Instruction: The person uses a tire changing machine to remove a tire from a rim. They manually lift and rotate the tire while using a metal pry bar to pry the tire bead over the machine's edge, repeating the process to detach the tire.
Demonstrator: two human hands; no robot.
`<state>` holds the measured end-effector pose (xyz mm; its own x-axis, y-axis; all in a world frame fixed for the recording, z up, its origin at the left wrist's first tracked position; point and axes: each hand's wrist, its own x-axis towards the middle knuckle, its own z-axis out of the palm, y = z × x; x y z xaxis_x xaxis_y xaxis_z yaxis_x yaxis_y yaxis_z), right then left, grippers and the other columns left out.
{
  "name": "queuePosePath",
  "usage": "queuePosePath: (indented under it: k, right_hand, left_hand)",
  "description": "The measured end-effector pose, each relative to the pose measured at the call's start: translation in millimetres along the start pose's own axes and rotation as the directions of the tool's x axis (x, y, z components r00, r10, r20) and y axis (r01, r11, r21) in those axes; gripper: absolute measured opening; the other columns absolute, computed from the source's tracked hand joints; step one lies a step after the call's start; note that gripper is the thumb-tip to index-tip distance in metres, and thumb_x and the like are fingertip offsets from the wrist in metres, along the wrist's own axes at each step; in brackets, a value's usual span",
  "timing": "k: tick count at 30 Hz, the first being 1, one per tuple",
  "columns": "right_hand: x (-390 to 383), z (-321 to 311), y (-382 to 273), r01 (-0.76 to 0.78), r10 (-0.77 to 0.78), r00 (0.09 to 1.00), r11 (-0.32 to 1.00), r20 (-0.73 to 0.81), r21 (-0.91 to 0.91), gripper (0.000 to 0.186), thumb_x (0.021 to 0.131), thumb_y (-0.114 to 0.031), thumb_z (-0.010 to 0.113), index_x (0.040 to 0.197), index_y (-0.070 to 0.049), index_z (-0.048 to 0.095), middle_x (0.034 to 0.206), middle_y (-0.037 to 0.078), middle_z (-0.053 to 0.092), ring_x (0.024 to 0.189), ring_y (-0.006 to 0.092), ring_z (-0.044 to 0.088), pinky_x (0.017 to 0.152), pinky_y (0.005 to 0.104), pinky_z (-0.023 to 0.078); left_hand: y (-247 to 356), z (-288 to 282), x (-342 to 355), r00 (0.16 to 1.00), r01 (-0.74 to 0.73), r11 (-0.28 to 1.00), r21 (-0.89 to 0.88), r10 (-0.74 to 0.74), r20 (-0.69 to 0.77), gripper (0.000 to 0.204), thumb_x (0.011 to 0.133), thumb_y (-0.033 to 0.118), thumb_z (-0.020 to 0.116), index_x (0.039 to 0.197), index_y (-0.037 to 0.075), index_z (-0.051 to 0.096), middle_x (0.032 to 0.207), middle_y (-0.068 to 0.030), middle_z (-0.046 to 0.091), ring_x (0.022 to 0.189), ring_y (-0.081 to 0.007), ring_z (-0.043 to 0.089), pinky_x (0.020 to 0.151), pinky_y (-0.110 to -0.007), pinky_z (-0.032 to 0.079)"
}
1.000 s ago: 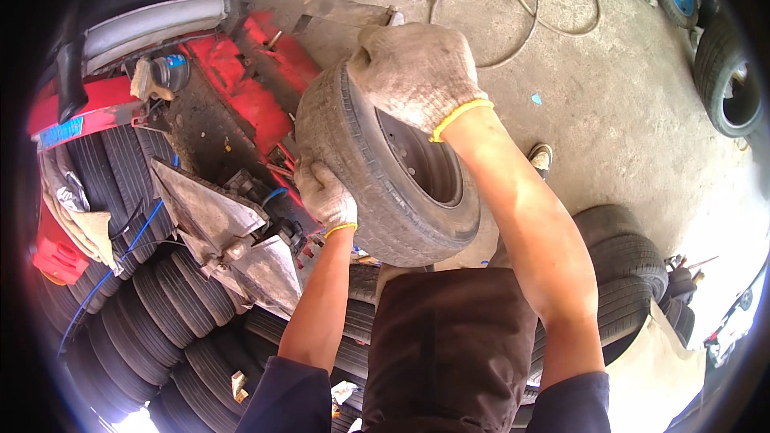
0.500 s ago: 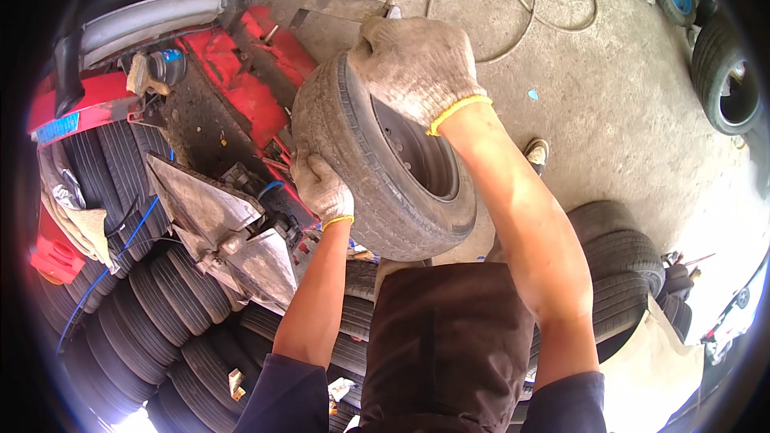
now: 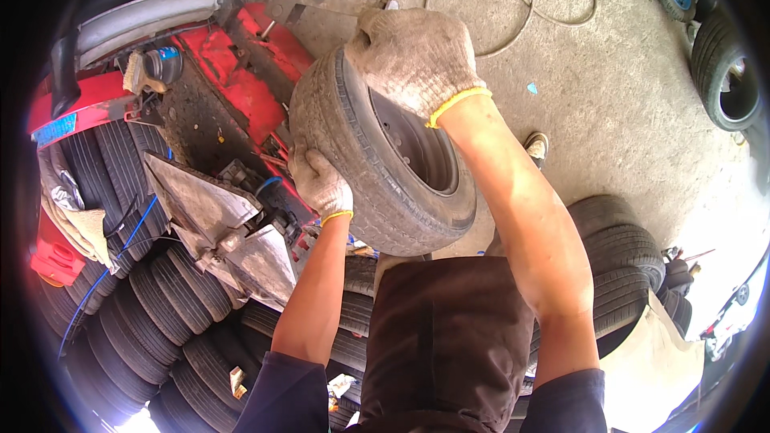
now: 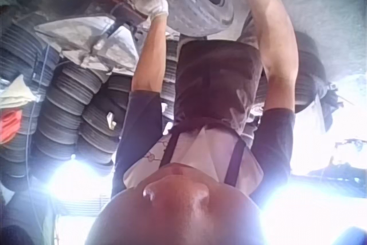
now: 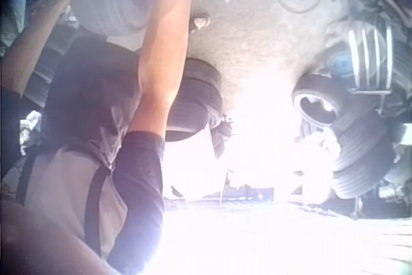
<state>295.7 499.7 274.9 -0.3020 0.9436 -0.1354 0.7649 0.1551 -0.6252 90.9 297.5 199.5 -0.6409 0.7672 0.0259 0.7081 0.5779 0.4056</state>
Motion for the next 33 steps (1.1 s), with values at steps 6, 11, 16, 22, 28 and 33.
queuePosePath:
  k: [6, 11, 16, 22, 28, 33]
  right_hand:
    - [0.7, 0.1, -2.6, -0.019, 0.020, 1.000, 0.999, 0.015, -0.029, 0.035, 0.095, -0.033, 0.054, 0.104, -0.007, 0.074, 0.081, 0.017, 0.075, 0.078, 0.0349, 0.075, 0.070, 0.0508, 0.059]
    - [0.1, -0.2, -2.2, -0.010, 0.010, 1.000, 1.000, 0.000, -0.028, 0.033, 0.094, -0.032, 0.054, 0.101, -0.007, 0.075, 0.079, 0.016, 0.074, 0.077, 0.0346, 0.075, 0.068, 0.0497, 0.060]
    - [-0.2, -1.4, -2.6, -0.022, 0.022, 1.000, 1.000, 0.012, -0.010, 0.032, 0.094, -0.033, 0.054, 0.097, -0.009, 0.075, 0.081, 0.016, 0.075, 0.080, 0.0349, 0.076, 0.070, 0.0497, 0.060]
    - [-0.2, -4.6, -4.8, -0.091, 0.090, 0.993, 0.996, 0.076, 0.003, 0.033, 0.098, -0.040, 0.053, 0.103, -0.016, 0.076, 0.094, 0.016, 0.075, 0.086, 0.0398, 0.073, 0.078, 0.0508, 0.059]
    - [0.0, -3.9, -4.4, -0.078, 0.077, 0.996, 0.997, 0.053, 0.013, 0.033, 0.095, -0.036, 0.054, 0.096, -0.011, 0.076, 0.086, 0.017, 0.075, 0.083, 0.0371, 0.074, 0.075, 0.0507, 0.059]
    - [1.1, -5.5, -4.6, -0.099, 0.097, 0.989, 0.995, 0.111, 0.009, 0.036, 0.098, -0.040, 0.052, 0.102, -0.014, 0.077, 0.093, 0.017, 0.075, 0.087, 0.0385, 0.073, 0.079, 0.0498, 0.058]
  left_hand:
    - [-4.3, -0.1, 0.1, 1.000, -0.025, 1.000, -0.011, 0.025, -0.004, 0.045, 0.105, 0.024, 0.046, 0.136, -0.003, 0.065, 0.141, -0.0289, 0.059, 0.131, -0.0430, 0.058, 0.114, -0.047, 0.044]
    - [-6.3, 1.2, 0.1, 1.000, -0.013, 1.000, 0.007, 0.013, 0.008, 0.045, 0.104, 0.023, 0.045, 0.136, -0.004, 0.064, 0.142, -0.0299, 0.058, 0.131, -0.0439, 0.057, 0.115, -0.047, 0.044]
    - [-2.6, -1.2, 1.0, 0.999, -0.001, 1.000, 0.014, 0.000, 0.038, 0.044, 0.105, 0.021, 0.045, 0.136, -0.005, 0.062, 0.144, -0.0323, 0.056, 0.132, -0.0467, 0.055, 0.114, -0.049, 0.044]
    - [-1.2, -0.6, 0.9, 0.999, 0.008, 1.000, 0.016, -0.008, 0.035, 0.044, 0.105, 0.021, 0.045, 0.136, -0.005, 0.062, 0.144, -0.0328, 0.055, 0.132, -0.0467, 0.055, 0.115, -0.049, 0.043]
    - [-4.2, 0.8, -0.1, 0.999, -0.035, 0.999, 0.008, 0.034, 0.013, 0.043, 0.105, 0.020, 0.045, 0.136, -0.004, 0.062, 0.143, -0.0332, 0.056, 0.130, -0.0474, 0.056, 0.113, -0.050, 0.045]
    - [-7.1, 1.0, -0.5, 0.999, -0.043, 0.999, 0.025, 0.043, 0.010, 0.042, 0.105, 0.020, 0.045, 0.136, -0.004, 0.063, 0.142, -0.0326, 0.057, 0.130, -0.0476, 0.057, 0.113, -0.050, 0.045]
